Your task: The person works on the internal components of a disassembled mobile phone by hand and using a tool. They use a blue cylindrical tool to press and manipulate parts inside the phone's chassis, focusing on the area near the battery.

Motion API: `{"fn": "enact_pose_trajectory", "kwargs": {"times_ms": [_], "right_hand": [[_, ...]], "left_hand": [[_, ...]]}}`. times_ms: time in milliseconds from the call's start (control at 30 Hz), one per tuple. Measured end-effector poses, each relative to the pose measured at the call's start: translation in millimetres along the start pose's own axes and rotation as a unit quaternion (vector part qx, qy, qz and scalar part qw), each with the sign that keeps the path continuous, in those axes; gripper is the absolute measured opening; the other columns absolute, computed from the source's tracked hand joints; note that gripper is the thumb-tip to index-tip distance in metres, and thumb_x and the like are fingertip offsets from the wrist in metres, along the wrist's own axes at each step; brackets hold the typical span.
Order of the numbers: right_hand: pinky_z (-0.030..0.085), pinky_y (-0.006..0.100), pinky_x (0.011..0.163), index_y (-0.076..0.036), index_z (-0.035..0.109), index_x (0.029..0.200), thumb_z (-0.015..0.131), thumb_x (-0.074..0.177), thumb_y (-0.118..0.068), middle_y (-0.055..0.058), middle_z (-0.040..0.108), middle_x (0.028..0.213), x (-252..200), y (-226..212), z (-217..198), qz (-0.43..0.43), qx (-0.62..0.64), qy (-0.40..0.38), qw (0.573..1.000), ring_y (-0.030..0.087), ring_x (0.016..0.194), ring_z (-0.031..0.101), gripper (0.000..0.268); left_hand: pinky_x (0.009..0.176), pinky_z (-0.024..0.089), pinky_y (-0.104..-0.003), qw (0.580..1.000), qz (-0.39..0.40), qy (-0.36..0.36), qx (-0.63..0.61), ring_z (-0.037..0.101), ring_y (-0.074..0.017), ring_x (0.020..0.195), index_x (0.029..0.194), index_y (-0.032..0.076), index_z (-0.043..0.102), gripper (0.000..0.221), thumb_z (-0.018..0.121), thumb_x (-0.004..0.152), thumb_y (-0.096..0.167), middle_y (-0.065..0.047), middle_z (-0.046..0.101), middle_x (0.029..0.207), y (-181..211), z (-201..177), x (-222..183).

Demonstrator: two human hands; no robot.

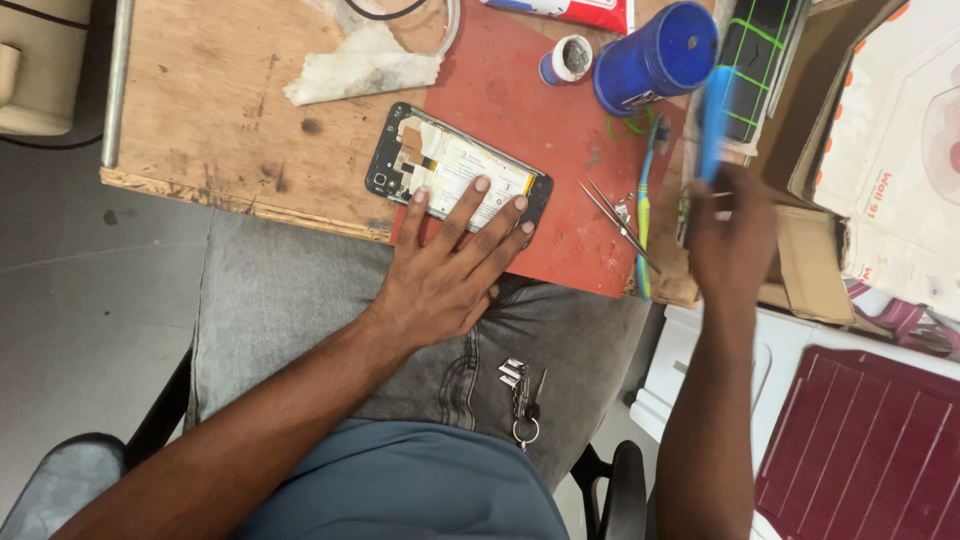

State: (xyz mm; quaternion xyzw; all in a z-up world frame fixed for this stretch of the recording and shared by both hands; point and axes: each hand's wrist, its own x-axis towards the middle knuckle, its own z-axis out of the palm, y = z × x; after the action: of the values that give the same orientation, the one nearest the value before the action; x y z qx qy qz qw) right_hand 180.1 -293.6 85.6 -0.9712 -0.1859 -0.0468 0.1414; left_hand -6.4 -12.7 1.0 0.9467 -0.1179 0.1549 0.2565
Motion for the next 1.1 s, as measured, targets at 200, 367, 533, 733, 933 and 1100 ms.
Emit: {"fn": "enact_pose_trajectory", "kwargs": {"times_ms": [200, 367, 533, 733, 933, 1100], "right_hand": [[0.068, 0.035, 0.083, -0.003, 0.044, 0.139, 0.057, 0.115, 0.005, 0.015, 0.068, 0.107, -37, -17, -37, 0.081, 0.396, 0.181, 0.897, 0.024, 0.098, 0.073, 0.029], [0.07, 0.042, 0.089, -0.009, 0.034, 0.145, 0.063, 0.114, 0.007, 0.02, 0.071, 0.115, -72, -58, -14, 0.085, 0.465, 0.125, 0.873, 0.027, 0.107, 0.075, 0.046], [0.068, 0.044, 0.095, -0.008, 0.036, 0.141, 0.064, 0.113, 0.006, 0.021, 0.07, 0.118, -81, -68, -3, 0.095, 0.487, 0.107, 0.862, 0.027, 0.113, 0.072, 0.042], [0.067, 0.043, 0.09, -0.007, 0.039, 0.141, 0.07, 0.115, 0.0, 0.023, 0.071, 0.113, -82, -73, -7, 0.082, 0.493, 0.11, 0.859, 0.028, 0.108, 0.073, 0.041], [0.066, 0.041, 0.085, -0.006, 0.039, 0.141, 0.072, 0.111, -0.006, 0.024, 0.071, 0.108, -97, -96, -10, 0.097, 0.552, 0.086, 0.824, 0.031, 0.096, 0.074, 0.044], [0.067, 0.044, 0.085, -0.004, 0.041, 0.14, 0.072, 0.108, -0.007, 0.026, 0.071, 0.107, -101, -112, -6, 0.107, 0.557, 0.075, 0.82, 0.033, 0.096, 0.075, 0.045]], "left_hand": [[0.121, 0.012, -0.07, 1.0, -0.002, 0.004, -0.012, 0.025, -0.0323, 0.158, 0.158, 0.018, 0.051, 0.076, 0.072, 0.087, 0.034, -0.006, 0.035, 0.17, -1, 6, -1], [0.121, 0.011, -0.069, 1.0, -0.004, 0.01, -0.017, 0.026, -0.033, 0.157, 0.155, 0.017, 0.054, 0.072, 0.071, 0.086, 0.032, -0.007, 0.036, 0.169, -1, 6, 0], [0.122, 0.012, -0.068, 0.999, -0.019, 0.02, -0.02, 0.029, -0.0319, 0.157, 0.147, 0.014, 0.061, 0.059, 0.068, 0.091, 0.028, -0.008, 0.039, 0.167, 1, 2, -1], [0.125, 0.014, -0.068, 0.996, -0.023, 0.051, -0.073, 0.035, -0.0252, 0.156, 0.141, 0.01, 0.066, 0.043, 0.07, 0.102, 0.028, -0.007, 0.047, 0.161, 7, -5, 1], [0.123, 0.014, -0.073, 0.983, 0.009, 0.076, -0.166, 0.035, -0.0227, 0.155, 0.122, 0.014, 0.072, 0.033, 0.081, 0.093, 0.027, 0.0, 0.049, 0.157, 13, -13, 4], [0.124, 0.017, -0.074, 0.973, 0.022, 0.084, -0.215, 0.036, -0.0228, 0.155, 0.102, 0.016, 0.076, 0.016, 0.083, 0.089, 0.022, -0.001, 0.052, 0.155, 13, -21, 4]]}}
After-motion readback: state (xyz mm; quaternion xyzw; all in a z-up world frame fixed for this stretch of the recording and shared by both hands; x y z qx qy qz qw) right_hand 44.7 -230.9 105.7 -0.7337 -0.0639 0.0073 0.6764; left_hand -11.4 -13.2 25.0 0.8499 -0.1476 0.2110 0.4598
